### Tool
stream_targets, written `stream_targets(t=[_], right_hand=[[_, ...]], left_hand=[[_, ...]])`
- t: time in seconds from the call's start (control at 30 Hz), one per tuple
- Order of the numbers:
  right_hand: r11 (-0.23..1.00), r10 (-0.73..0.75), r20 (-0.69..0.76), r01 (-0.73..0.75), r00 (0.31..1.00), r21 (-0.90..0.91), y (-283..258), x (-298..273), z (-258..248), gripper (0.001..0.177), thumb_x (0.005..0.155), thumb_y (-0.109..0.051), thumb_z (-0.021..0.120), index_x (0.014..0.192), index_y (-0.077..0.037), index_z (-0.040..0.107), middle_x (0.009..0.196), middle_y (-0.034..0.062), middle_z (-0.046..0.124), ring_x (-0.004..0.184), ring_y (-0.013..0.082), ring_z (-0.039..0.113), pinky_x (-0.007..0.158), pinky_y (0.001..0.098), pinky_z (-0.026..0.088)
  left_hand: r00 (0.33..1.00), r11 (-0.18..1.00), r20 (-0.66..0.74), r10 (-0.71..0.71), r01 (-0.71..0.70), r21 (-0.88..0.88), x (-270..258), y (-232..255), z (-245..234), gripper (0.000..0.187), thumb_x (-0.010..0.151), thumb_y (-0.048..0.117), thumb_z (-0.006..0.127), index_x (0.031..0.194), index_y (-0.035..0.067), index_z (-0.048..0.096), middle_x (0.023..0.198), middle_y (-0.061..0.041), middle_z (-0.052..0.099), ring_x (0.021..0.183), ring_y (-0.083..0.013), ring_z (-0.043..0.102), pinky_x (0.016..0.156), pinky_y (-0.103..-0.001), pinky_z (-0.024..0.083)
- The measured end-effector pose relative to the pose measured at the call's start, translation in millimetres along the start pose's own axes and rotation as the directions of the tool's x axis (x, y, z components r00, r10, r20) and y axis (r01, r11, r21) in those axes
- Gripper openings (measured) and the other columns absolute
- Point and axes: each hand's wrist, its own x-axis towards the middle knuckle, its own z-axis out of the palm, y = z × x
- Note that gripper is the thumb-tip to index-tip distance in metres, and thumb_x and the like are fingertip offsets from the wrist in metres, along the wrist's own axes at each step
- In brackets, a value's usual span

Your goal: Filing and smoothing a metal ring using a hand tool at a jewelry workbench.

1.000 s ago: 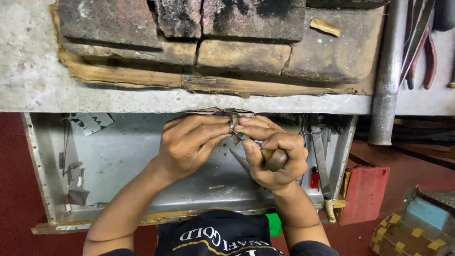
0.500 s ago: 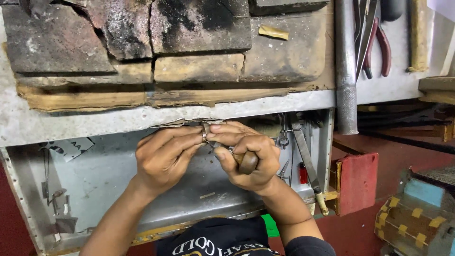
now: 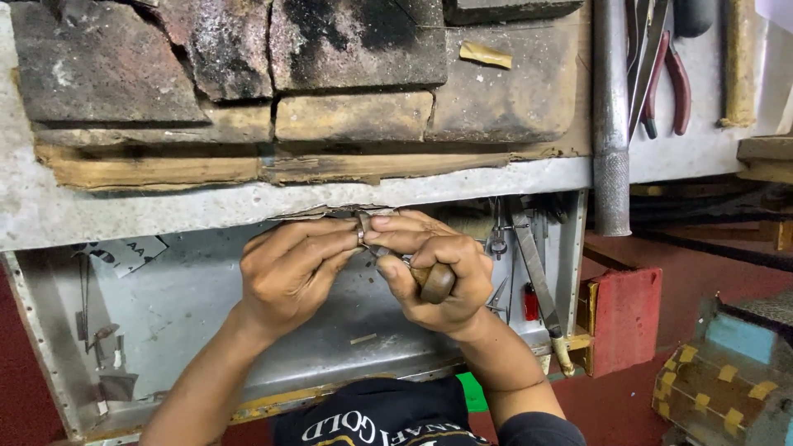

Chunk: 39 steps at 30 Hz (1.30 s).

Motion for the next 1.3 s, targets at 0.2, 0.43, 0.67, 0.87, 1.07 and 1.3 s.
stream_targets(t=[0.2, 0.43, 0.67, 0.87, 1.07, 1.3], right_hand=[[1.0, 0.0, -0.001, 0.0, 1.0, 0.001, -1, 1, 0, 0.025, 0.098, -0.005, 0.071, 0.09, -0.004, 0.047, 0.09, 0.0222, 0.081, 0.085, 0.0479, 0.081, 0.077, 0.0591, 0.064], [1.0, -0.005, -0.01, 0.005, 1.0, -0.004, 0, 1, 2, 0.025, 0.098, -0.004, 0.071, 0.09, -0.004, 0.047, 0.09, 0.0212, 0.081, 0.086, 0.0468, 0.081, 0.078, 0.0578, 0.064], [1.0, 0.0, -0.007, 0.0, 1.0, 0.0, -1, 1, 1, 0.025, 0.098, -0.003, 0.071, 0.091, -0.004, 0.047, 0.091, 0.0212, 0.081, 0.087, 0.0466, 0.081, 0.08, 0.0576, 0.064], [1.0, 0.001, -0.014, -0.001, 1.0, 0.008, 0, 0, 1, 0.025, 0.097, -0.004, 0.071, 0.09, -0.003, 0.047, 0.089, 0.0221, 0.081, 0.086, 0.0476, 0.081, 0.079, 0.0591, 0.064], [1.0, 0.001, -0.002, -0.001, 1.0, -0.01, 1, -3, 3, 0.025, 0.098, -0.006, 0.07, 0.091, -0.003, 0.046, 0.087, 0.0223, 0.08, 0.085, 0.0479, 0.081, 0.082, 0.0577, 0.063], [1.0, -0.021, -0.007, 0.021, 1.0, -0.009, 7, -10, 2, 0.026, 0.097, -0.002, 0.07, 0.09, -0.004, 0.045, 0.089, 0.0234, 0.08, 0.09, 0.0471, 0.081, 0.088, 0.0553, 0.062]], left_hand=[[1.0, 1.0, -0.006, 0.001, -0.001, -0.007, 0, 1, 0, 0.013, 0.093, 0.003, 0.073, 0.1, 0.007, 0.083, 0.094, -0.013, 0.078, 0.078, -0.0335, 0.078, 0.064, -0.041, 0.064], [1.0, 1.0, 0.004, -0.011, 0.011, -0.021, 2, 2, 0, 0.013, 0.092, 0.002, 0.074, 0.101, 0.007, 0.083, 0.094, -0.013, 0.078, 0.078, -0.0336, 0.078, 0.064, -0.041, 0.064], [1.0, 1.0, 0.002, -0.012, 0.012, -0.009, 1, 1, 0, 0.013, 0.092, 0.003, 0.074, 0.1, 0.007, 0.083, 0.094, -0.012, 0.078, 0.078, -0.0333, 0.078, 0.065, -0.041, 0.063], [1.0, 1.0, 0.005, -0.011, 0.011, -0.014, 1, 1, 0, 0.012, 0.092, 0.002, 0.074, 0.099, 0.006, 0.083, 0.094, -0.012, 0.078, 0.077, -0.032, 0.078, 0.066, -0.04, 0.064], [1.0, 1.0, -0.009, 0.0, -0.001, -0.018, 2, 3, -2, 0.011, 0.094, 0.002, 0.072, 0.099, 0.004, 0.082, 0.095, -0.013, 0.078, 0.081, -0.0324, 0.079, 0.069, -0.041, 0.064], [1.0, 0.999, -0.017, 0.018, -0.019, -0.044, 0, 1, -1, 0.009, 0.094, 0.003, 0.073, 0.097, 0.004, 0.08, 0.095, -0.012, 0.078, 0.083, -0.0334, 0.079, 0.069, -0.04, 0.064]])
